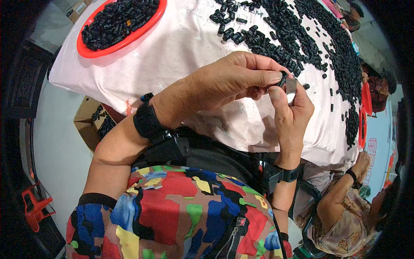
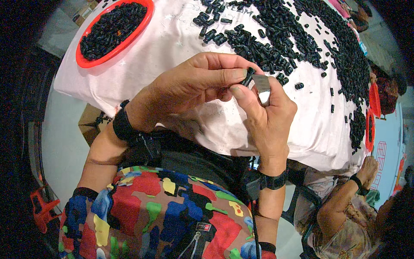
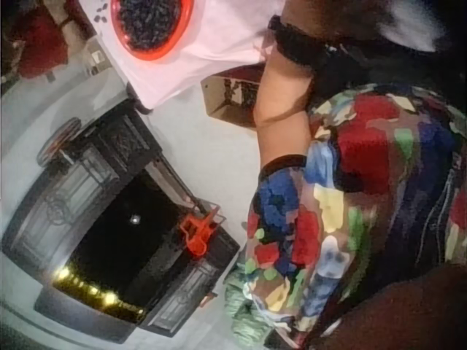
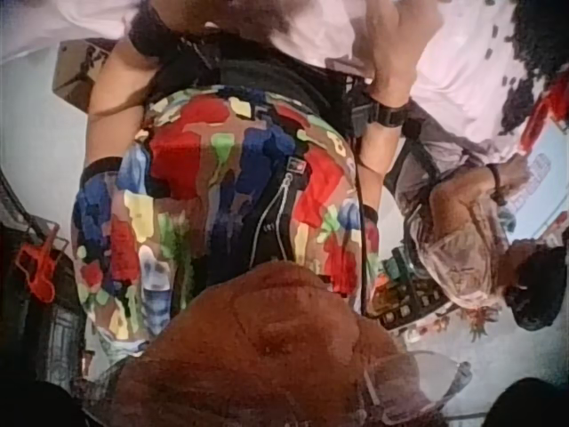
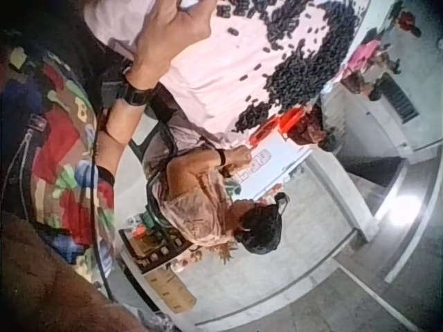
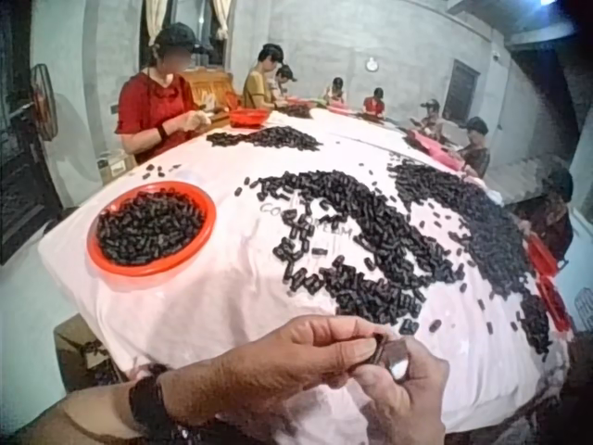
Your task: Assembling or inspecting small black plastic shoe components on a table.
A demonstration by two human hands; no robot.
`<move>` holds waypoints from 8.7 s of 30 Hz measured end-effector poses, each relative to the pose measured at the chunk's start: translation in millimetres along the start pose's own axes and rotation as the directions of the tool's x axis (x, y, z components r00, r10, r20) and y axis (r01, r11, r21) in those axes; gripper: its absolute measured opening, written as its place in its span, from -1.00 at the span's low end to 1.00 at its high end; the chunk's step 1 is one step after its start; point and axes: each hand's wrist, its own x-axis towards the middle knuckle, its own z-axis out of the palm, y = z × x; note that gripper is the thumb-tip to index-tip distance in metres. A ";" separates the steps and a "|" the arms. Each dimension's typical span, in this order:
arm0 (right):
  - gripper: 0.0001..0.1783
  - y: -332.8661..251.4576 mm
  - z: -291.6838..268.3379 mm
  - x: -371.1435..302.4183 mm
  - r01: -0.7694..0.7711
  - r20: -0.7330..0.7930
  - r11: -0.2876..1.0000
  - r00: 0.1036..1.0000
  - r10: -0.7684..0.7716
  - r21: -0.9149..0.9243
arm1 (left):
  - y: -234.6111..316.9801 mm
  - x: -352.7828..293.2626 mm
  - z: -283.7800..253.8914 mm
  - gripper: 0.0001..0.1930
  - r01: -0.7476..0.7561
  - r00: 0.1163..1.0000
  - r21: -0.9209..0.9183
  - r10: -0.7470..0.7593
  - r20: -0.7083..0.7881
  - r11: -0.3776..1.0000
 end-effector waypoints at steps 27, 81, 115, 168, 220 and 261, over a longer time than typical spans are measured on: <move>-0.64 -6.4 -1.2 -1.6 -0.068 0.077 0.994 0.994 0.074 -0.082 | -1.5 0.1 -3.4 -0.68 -0.010 1.000 0.068 0.012 -0.028 0.998; -0.85 -8.5 2.2 1.6 0.150 -0.165 0.987 0.974 -0.157 -0.058 | 6.8 -0.8 -0.8 -0.69 -0.044 0.998 0.027 0.045 -0.053 0.999; -0.63 -2.1 5.2 -0.8 -0.013 0.038 1.000 0.999 0.012 0.016 | -8.0 3.2 0.9 -0.70 0.042 0.995 -0.095 -0.050 -0.086 0.995; -0.63 -8.4 1.5 -0.8 0.042 0.072 0.990 0.997 -0.033 -0.133 | -8.9 3.5 -6.3 -0.72 0.032 0.999 -0.109 -0.037 -0.038 0.994; -0.83 -2.3 -0.7 0.5 -0.143 -0.056 0.944 0.984 0.167 0.299 | 3.4 -2.3 3.0 -0.60 0.073 0.995 -0.032 -0.076 -0.072 0.997; -0.65 -4.2 -0.1 -1.5 0.368 -0.047 0.878 0.915 -0.400 -0.307 | -4.1 0.4 -1.6 -0.76 0.020 0.995 -0.113 -0.031 -0.098 0.993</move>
